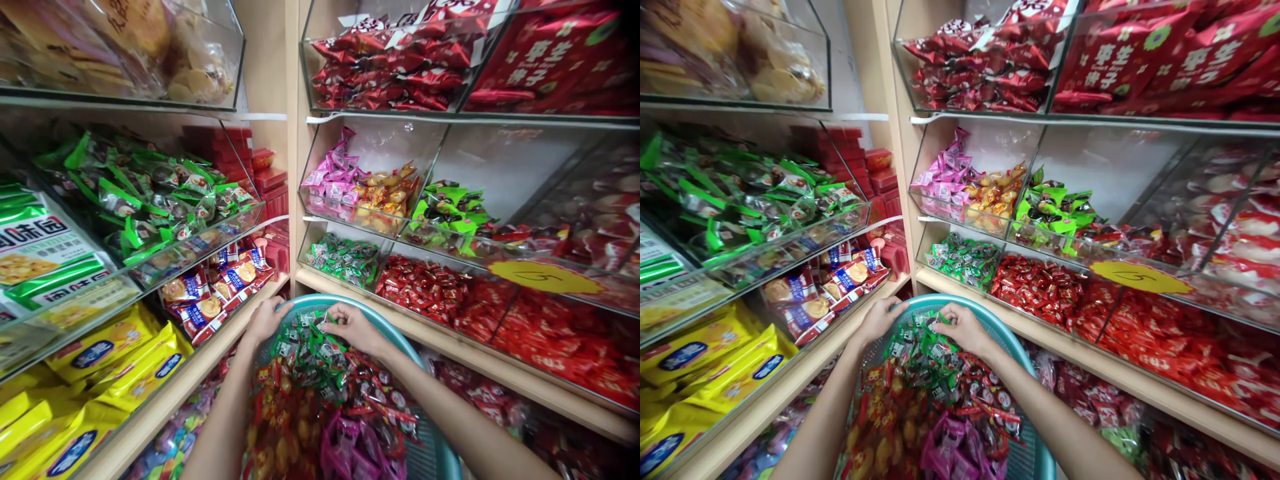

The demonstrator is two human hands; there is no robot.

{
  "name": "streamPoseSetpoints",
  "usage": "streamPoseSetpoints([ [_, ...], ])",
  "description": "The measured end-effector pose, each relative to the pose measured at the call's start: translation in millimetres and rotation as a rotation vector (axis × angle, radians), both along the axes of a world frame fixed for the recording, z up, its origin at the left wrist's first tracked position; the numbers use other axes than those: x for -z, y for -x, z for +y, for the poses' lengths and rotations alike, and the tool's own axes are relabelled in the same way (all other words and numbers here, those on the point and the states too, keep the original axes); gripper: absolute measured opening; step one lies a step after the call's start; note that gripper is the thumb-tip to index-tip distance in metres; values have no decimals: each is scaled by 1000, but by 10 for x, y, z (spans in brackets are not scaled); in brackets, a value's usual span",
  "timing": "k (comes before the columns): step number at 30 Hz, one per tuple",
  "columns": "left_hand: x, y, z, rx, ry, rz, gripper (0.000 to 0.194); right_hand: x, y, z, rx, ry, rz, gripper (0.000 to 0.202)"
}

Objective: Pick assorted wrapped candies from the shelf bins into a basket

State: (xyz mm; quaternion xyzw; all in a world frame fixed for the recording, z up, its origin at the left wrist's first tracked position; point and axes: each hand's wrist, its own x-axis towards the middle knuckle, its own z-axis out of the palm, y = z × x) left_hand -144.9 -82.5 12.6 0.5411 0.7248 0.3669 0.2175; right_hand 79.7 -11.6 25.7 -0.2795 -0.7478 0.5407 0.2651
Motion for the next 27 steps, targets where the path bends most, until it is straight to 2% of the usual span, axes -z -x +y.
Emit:
streamPoseSetpoints([
  [7, 7, 13, 8, 19, 17, -16, 42, 169, 18, 12, 26, -88, -80, 30],
  [11, 29, 21, 8, -1, -10, -7, 42, 160, 11, 18, 76, -135, -101, 30],
  [14, 45, 27, 6, -5, -22, 6, 42, 42, 8, 24, 119, -229, -133, 32],
  [17, 45, 29, 8, 5, -19, -15, 41, -155, 48, 110, 192, -293, -126, 32],
  [20, 33, 29, 10, 11, -17, -45, 41, -370, 144, 326, 244, -416, -104, 25],
  [22, 25, 29, 6, 11, -17, -52, 41, -494, 226, 522, 253, -573, -167, 18],
  [23, 23, 30, 3, 11, -17, -49, 41, -547, 268, 623, 238, -663, -232, 18],
  [27, 25, 36, -9, 7, -10, -3, 45, -684, 418, 959, 61, -950, -524, 46],
])
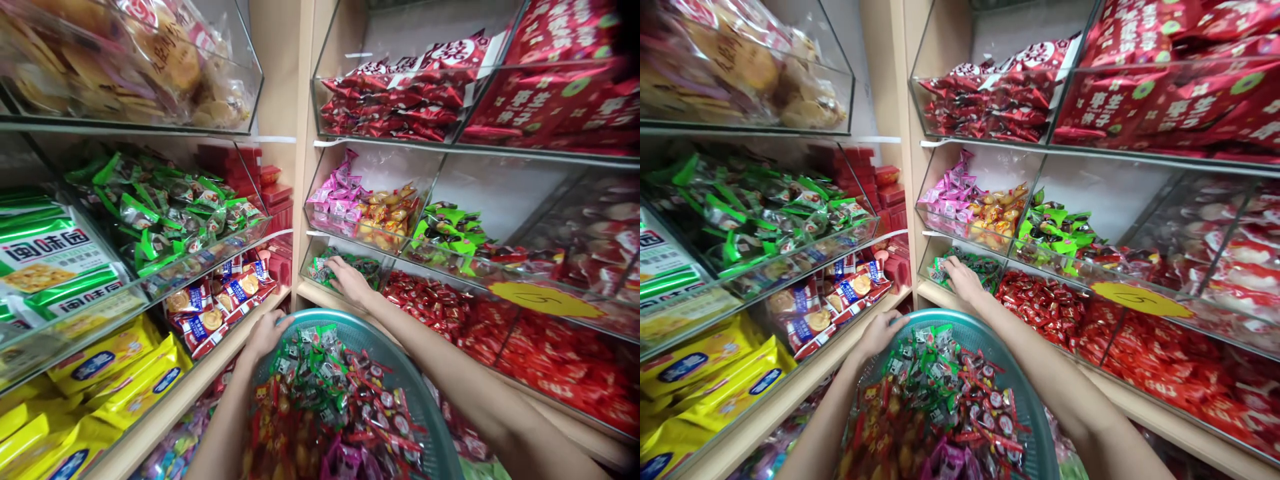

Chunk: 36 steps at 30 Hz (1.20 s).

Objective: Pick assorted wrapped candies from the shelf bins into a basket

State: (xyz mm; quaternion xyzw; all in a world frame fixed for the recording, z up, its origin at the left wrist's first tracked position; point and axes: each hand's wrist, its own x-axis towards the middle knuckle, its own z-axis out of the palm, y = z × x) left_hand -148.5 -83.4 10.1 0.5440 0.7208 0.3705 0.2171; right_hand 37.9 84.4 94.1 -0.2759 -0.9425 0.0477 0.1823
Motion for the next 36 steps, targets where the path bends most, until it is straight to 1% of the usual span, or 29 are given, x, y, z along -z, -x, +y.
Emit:
streamPoseSetpoints([
  [2, 0, 1, -2, 0, 10, 15, 46, -24, 58, 100, -33, -46, -131, 49],
  [4, -5, -1, 0, -1, 17, 7, 46, -25, 101, 152, -31, -70, -219, 44],
  [7, -18, -6, 2, -12, 19, -29, 45, -7, 138, 158, -13, -99, -284, 34],
  [12, -18, -10, -13, -15, 7, -19, 45, 27, 139, 129, 0, -155, -294, 28],
  [16, -6, -7, -20, -12, 5, 22, 47, 19, 64, 146, 11, -158, -221, 25],
  [18, 0, -3, -16, -10, 6, 30, 47, -2, -15, 115, 15, -136, -113, 27],
  [20, 10, 2, -8, -10, 7, 25, 46, -19, -123, 18, 8, -103, 42, 28],
  [23, 35, 8, 5, -17, 14, 6, 45, 10, -311, -237, -28, 16, 258, 31],
  [25, 52, 9, 9, -23, 14, -11, 44, 87, -419, -429, -66, 128, 320, 32],
  [27, 65, 8, 8, -25, 6, -23, 44, 197, -485, -583, -93, 222, 311, 29],
  [29, 71, 8, 4, -24, -8, -20, 44, 310, -499, -670, -83, 286, 276, 24],
  [32, 71, 11, 5, -15, -23, -5, 43, 431, -437, -686, 2, 340, 234, 24],
  [34, 71, 16, 12, -13, -22, -2, 42, 476, -366, -660, 60, 354, 210, 26],
  [36, 71, 20, 22, -19, -15, -5, 42, 512, -294, -638, 81, 357, 195, 28],
])
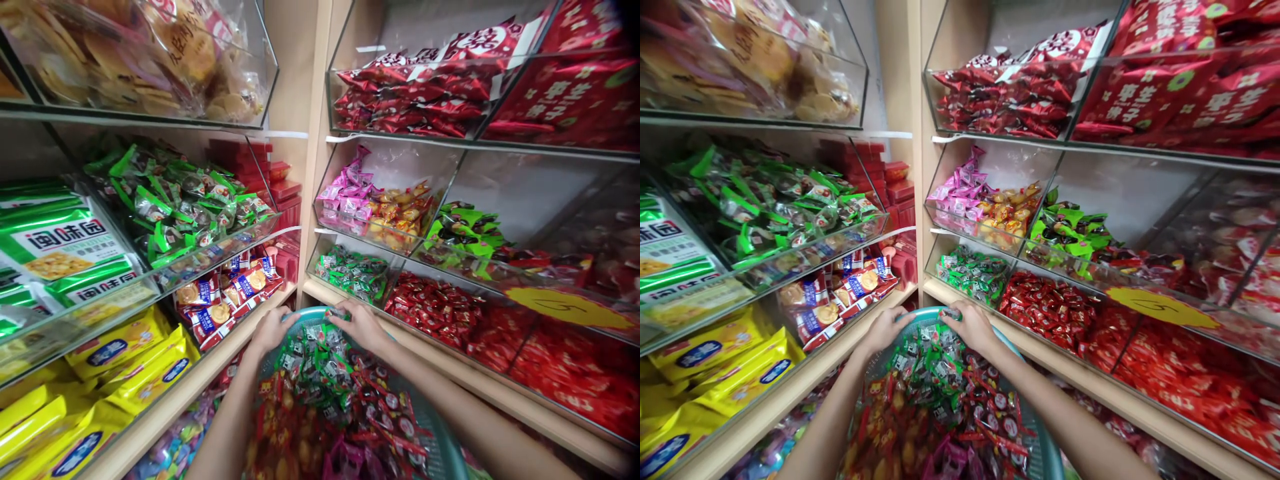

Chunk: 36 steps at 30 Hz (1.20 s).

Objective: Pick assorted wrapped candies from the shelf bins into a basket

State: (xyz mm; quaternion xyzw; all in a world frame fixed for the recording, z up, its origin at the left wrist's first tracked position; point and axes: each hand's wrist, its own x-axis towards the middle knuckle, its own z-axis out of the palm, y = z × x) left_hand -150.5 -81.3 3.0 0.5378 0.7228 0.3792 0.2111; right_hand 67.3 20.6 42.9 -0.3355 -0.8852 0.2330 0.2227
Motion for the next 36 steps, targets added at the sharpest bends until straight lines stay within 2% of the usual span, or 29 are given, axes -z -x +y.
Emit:
streamPoseSetpoints([
  [6, -12, -6, 6, -5, 17, -29, 43, 77, 130, -43, 21, -33, -43, 31],
  [12, -47, -13, -5, 6, 45, -39, 45, -99, 152, 17, 55, -131, 88, 31],
  [16, -47, -16, -14, -10, 42, -40, 45, -221, 233, 305, 49, -195, 191, 25],
  [19, -45, -14, -15, -23, 41, -40, 43, -245, 369, 614, -18, -202, 186, 19],
  [22, -41, -4, -13, -22, 58, -38, 42, -226, 549, 888, -118, -159, 112, 34],
  [25, -28, 13, -10, -26, 55, -29, 41, -181, 705, 1049, -199, -105, 58, 45],
  [31, -15, 31, 14, -13, 75, -53, 42, -45, 770, 1061, -190, -58, 68, 45],
  [36, -40, 17, 27, -11, 72, -59, 42, -30, 719, 964, -75, -41, 240, 40],
])
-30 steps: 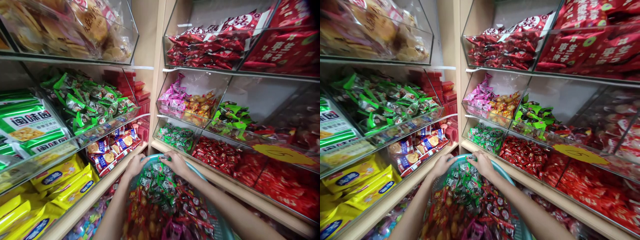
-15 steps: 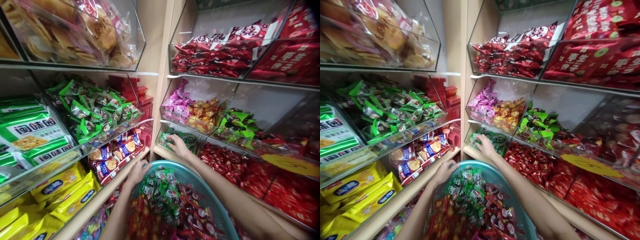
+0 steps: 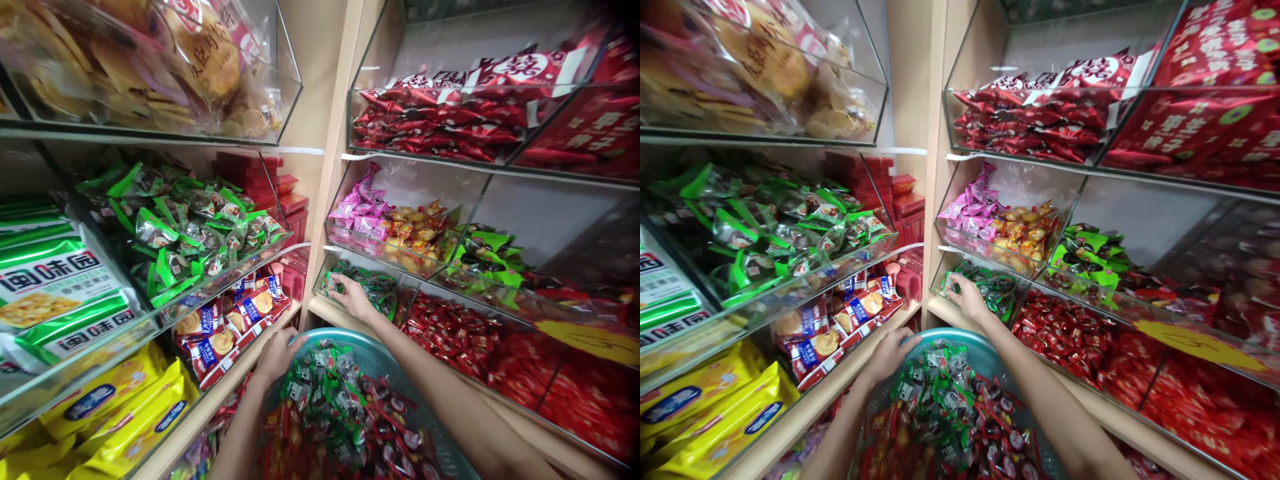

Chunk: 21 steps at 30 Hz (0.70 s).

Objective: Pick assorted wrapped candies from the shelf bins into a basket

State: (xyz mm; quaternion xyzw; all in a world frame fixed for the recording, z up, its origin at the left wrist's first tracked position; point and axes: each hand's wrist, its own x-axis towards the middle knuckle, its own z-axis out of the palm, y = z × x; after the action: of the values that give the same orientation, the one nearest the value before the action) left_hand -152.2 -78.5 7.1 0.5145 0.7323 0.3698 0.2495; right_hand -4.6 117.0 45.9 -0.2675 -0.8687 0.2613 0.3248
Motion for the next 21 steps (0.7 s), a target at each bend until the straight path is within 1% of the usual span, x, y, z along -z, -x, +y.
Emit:
streamPoseSetpoints([
  [3, -21, -13, 5, 10, 7, 7, 42, -96, -28, -85, 86, 6, 95, 44],
  [6, -34, -16, 17, 14, 20, 12, 42, -231, -111, -278, 135, 21, 214, 44],
  [8, -31, -10, 27, 12, 15, -10, 42, -294, -219, -484, 116, 48, 229, 45],
  [10, -18, 1, 35, 19, 11, -48, 43, -305, -366, -718, 52, 68, 151, 45],
  [13, 14, 18, 35, 21, 7, -72, 42, -225, -593, -1017, -54, 61, -37, 41],
  [15, 32, 24, 27, 9, 2, -66, 42, -135, -705, -1134, -100, 57, -134, 40],
  [18, 39, 22, 9, -9, 8, -56, 41, -5, -789, -1193, -122, 55, -226, 38],
  [21, 17, 16, -3, -15, 20, -43, 41, 63, -802, -1194, -126, 35, -274, 40],
])
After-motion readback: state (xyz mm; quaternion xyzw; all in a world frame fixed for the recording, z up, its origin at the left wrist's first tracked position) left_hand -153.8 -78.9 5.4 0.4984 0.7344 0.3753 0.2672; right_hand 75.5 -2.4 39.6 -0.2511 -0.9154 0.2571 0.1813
